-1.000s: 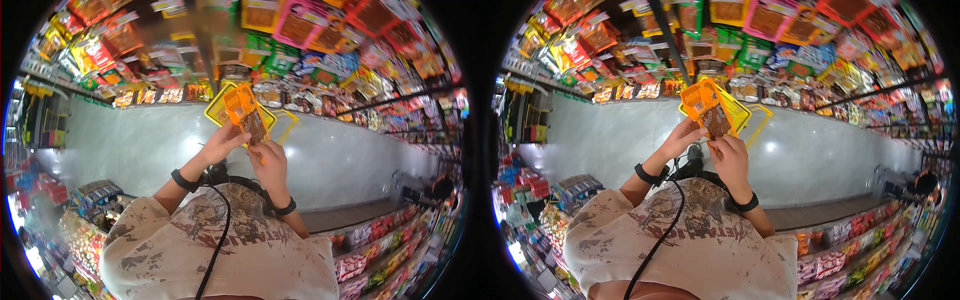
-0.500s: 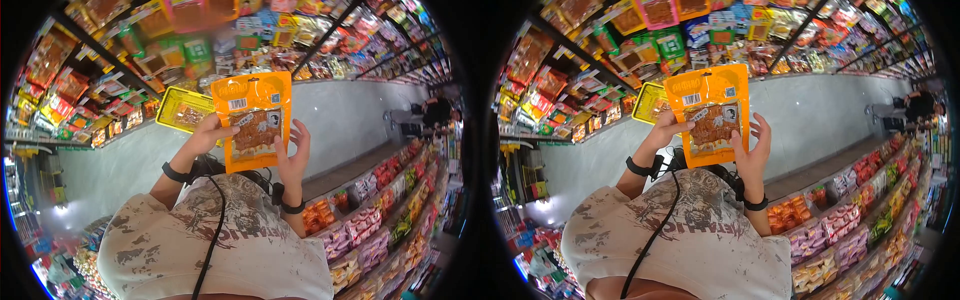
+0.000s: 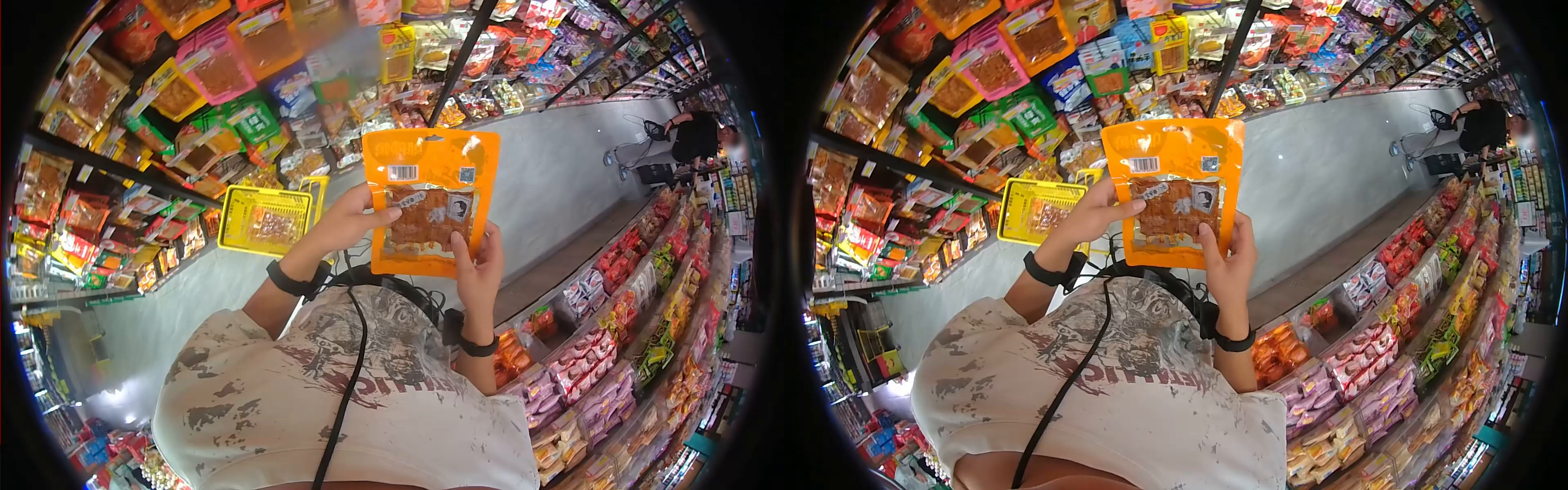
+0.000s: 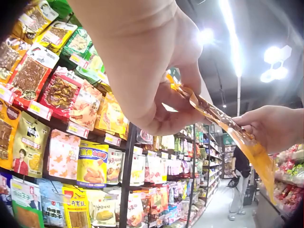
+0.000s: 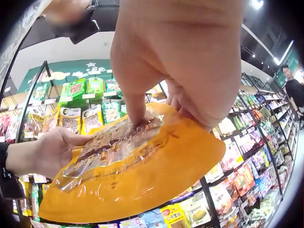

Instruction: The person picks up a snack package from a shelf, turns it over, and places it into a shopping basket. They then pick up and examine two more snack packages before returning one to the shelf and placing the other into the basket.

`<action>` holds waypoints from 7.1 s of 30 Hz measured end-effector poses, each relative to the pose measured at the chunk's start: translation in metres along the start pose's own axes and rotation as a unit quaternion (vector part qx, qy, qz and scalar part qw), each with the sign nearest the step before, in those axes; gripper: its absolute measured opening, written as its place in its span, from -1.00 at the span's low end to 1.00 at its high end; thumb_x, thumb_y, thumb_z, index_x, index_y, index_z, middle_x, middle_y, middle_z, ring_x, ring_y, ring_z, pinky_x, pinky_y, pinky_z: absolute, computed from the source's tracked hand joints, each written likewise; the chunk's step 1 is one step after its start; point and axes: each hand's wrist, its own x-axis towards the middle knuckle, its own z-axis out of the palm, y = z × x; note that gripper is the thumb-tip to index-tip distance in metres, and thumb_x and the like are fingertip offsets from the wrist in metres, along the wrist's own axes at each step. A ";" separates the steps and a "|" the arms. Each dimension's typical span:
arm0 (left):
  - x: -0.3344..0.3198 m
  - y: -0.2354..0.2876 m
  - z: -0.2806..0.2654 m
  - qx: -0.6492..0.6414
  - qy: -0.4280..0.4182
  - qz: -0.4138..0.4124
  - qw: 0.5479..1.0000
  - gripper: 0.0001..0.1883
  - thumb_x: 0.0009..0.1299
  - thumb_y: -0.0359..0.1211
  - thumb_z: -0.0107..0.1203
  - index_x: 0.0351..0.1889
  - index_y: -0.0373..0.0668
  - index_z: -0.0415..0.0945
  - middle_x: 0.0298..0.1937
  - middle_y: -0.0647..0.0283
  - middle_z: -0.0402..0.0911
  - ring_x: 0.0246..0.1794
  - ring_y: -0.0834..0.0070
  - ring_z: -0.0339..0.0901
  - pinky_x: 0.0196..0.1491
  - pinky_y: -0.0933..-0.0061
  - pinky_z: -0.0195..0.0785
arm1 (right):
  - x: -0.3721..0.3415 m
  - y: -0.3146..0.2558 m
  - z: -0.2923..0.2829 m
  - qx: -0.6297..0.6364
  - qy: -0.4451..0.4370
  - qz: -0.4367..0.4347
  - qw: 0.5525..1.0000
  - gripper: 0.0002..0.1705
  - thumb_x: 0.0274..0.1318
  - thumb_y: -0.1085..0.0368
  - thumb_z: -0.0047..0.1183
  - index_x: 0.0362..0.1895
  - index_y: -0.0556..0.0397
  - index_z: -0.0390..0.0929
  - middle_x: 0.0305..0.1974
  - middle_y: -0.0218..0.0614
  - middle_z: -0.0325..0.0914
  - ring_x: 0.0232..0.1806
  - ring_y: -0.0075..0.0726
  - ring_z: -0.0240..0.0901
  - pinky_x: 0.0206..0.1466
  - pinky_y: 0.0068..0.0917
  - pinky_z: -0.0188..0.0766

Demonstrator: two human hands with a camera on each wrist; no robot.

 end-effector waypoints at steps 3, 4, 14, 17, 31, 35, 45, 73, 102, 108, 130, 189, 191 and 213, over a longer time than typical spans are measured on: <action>0.047 -0.006 -0.003 0.035 -0.019 0.019 0.999 -0.49 0.51 -0.35 0.18 0.36 -0.26 0.34 0.26 0.26 0.53 0.24 0.50 0.45 0.32 0.36 0.28 | 0.039 0.002 -0.017 -0.012 0.010 -0.009 1.000 -0.68 0.31 0.38 0.19 0.06 0.20 0.42 -0.19 -0.32 0.68 -0.24 -0.56 0.61 -0.17 -0.62 0.47; 0.063 -0.003 0.001 0.043 -0.019 0.026 0.999 -0.50 0.51 -0.34 0.18 0.36 -0.27 0.34 0.26 0.26 0.53 0.24 0.50 0.45 0.32 0.36 0.28 | 0.057 0.000 -0.022 -0.016 0.013 -0.018 1.000 -0.68 0.31 0.38 0.20 0.05 0.20 0.42 -0.20 -0.31 0.68 -0.24 -0.56 0.62 -0.18 -0.62 0.47; 0.174 0.016 0.034 0.128 0.021 0.052 0.990 -0.56 0.49 -0.30 0.17 0.28 -0.26 0.44 0.18 0.19 0.60 0.13 0.43 0.53 0.24 0.30 0.35 | 0.168 0.003 -0.085 0.001 -0.012 -0.026 1.000 -0.69 0.27 0.42 0.23 0.03 0.20 0.44 -0.23 -0.31 0.70 -0.24 -0.59 0.61 -0.13 -0.64 0.45; 0.192 0.013 0.046 0.170 0.045 0.048 0.983 -0.55 0.50 -0.28 0.17 0.29 -0.27 0.43 0.21 0.17 0.58 0.17 0.42 0.52 0.27 0.31 0.33 | 0.199 0.016 -0.104 0.023 -0.039 -0.028 0.999 -0.68 0.25 0.44 0.23 0.02 0.21 0.45 -0.23 -0.31 0.70 -0.23 -0.59 0.60 -0.12 -0.64 0.44; 0.234 -0.002 0.180 0.217 0.228 0.021 0.949 -0.57 0.54 -0.32 0.12 0.31 -0.27 0.42 0.17 0.13 0.63 0.14 0.46 0.57 0.22 0.34 0.40 | 0.298 0.047 -0.220 0.060 -0.202 -0.020 0.977 -0.75 0.19 0.47 0.27 -0.10 0.19 0.48 -0.28 -0.31 0.70 -0.28 -0.60 0.59 -0.18 -0.63 0.47; 0.215 -0.008 0.199 0.255 0.261 0.034 0.930 -0.63 0.50 -0.31 0.16 0.20 -0.28 0.49 0.01 0.10 0.69 -0.01 0.35 0.65 0.09 0.30 0.47 | 0.286 0.047 -0.230 0.084 -0.248 -0.003 0.965 -0.73 0.18 0.46 0.29 -0.09 0.19 0.48 -0.27 -0.28 0.71 -0.27 -0.58 0.61 -0.17 -0.61 0.49; 0.088 -0.006 0.244 0.242 0.409 0.022 0.879 -0.65 0.47 -0.26 0.21 0.12 -0.26 0.53 -0.19 0.10 0.71 -0.28 0.35 0.67 -0.19 0.35 0.51 | 0.213 0.023 -0.168 0.004 -0.321 -0.107 0.941 -0.42 0.13 0.41 0.34 0.21 0.22 0.40 0.12 -0.04 0.62 0.14 -0.26 0.59 0.08 -0.38 0.56; 0.085 -0.036 0.338 0.141 0.518 0.057 0.842 -0.49 0.28 -0.30 0.42 0.08 -0.24 0.40 -0.23 0.18 0.66 -0.28 0.38 0.62 -0.16 0.32 0.48 | 0.207 -0.010 -0.251 0.073 -0.545 -0.053 0.834 -0.71 0.30 0.35 0.15 0.06 0.19 0.59 -0.13 -0.41 0.67 -0.17 -0.52 0.52 -0.06 -0.47 0.45; 0.040 -0.068 0.281 0.236 0.577 -0.045 0.780 -0.63 0.24 -0.29 0.40 -0.09 -0.24 0.56 -0.39 0.00 0.59 -0.41 0.12 0.53 -0.28 0.22 0.40 | 0.238 -0.050 -0.128 -0.072 -0.612 -0.171 0.769 -0.87 0.15 0.41 0.31 -0.28 0.25 0.73 -0.46 -0.32 0.66 -0.42 -0.56 0.54 -0.34 -0.57 0.39; -0.037 -0.061 0.253 0.168 0.651 -0.016 0.740 -0.66 0.35 -0.28 0.36 -0.05 -0.28 0.57 -0.25 0.20 0.70 -0.30 0.49 0.55 -0.22 0.35 0.44 | 0.176 -0.066 -0.027 -0.020 -0.654 -0.217 0.724 -0.87 0.12 0.41 0.33 -0.29 0.24 0.73 -0.46 -0.31 0.64 -0.45 -0.55 0.52 -0.37 -0.58 0.36; -0.116 -0.171 0.169 0.108 0.268 -0.330 0.899 -0.10 0.53 0.31 -0.22 0.61 -0.13 -0.03 0.55 -0.05 0.21 0.54 0.06 0.18 0.50 0.22 0.08 | 0.236 -0.116 0.188 0.055 -0.466 -0.293 0.833 -0.81 0.21 0.33 0.30 -0.25 0.26 0.73 -0.40 -0.42 0.64 -0.37 -0.66 0.46 -0.26 -0.62 0.37; -0.131 -0.183 -0.054 0.042 0.434 -0.304 0.847 -0.33 0.50 0.09 0.03 0.54 0.18 0.22 0.41 0.00 0.45 0.38 0.07 0.42 0.36 0.19 0.29 | 0.455 -0.215 0.640 0.230 -0.395 -0.257 0.852 -0.69 0.20 0.35 0.27 -0.05 0.33 0.65 -0.03 -0.24 0.69 -0.09 -0.41 0.62 0.00 -0.47 0.50; -0.132 -0.180 -0.055 0.037 0.430 -0.313 0.846 -0.33 0.50 0.09 0.03 0.54 0.18 0.22 0.41 0.00 0.44 0.38 0.07 0.41 0.37 0.18 0.28 | 0.462 -0.214 0.646 0.210 -0.393 -0.231 0.865 -0.67 0.21 0.33 0.27 -0.02 0.32 0.65 -0.02 -0.24 0.68 -0.09 -0.39 0.63 0.00 -0.47 0.50; -0.204 -0.177 -0.035 0.010 0.402 -0.377 0.834 -0.14 0.41 0.30 0.02 0.54 0.02 0.21 0.44 0.02 0.41 0.36 0.01 0.43 0.34 0.12 0.32 | 0.233 -0.042 0.483 0.140 -0.366 -0.337 0.856 -0.61 0.25 0.33 0.21 0.10 0.21 0.46 0.07 -0.14 0.42 0.01 -0.26 0.44 0.10 -0.36 0.40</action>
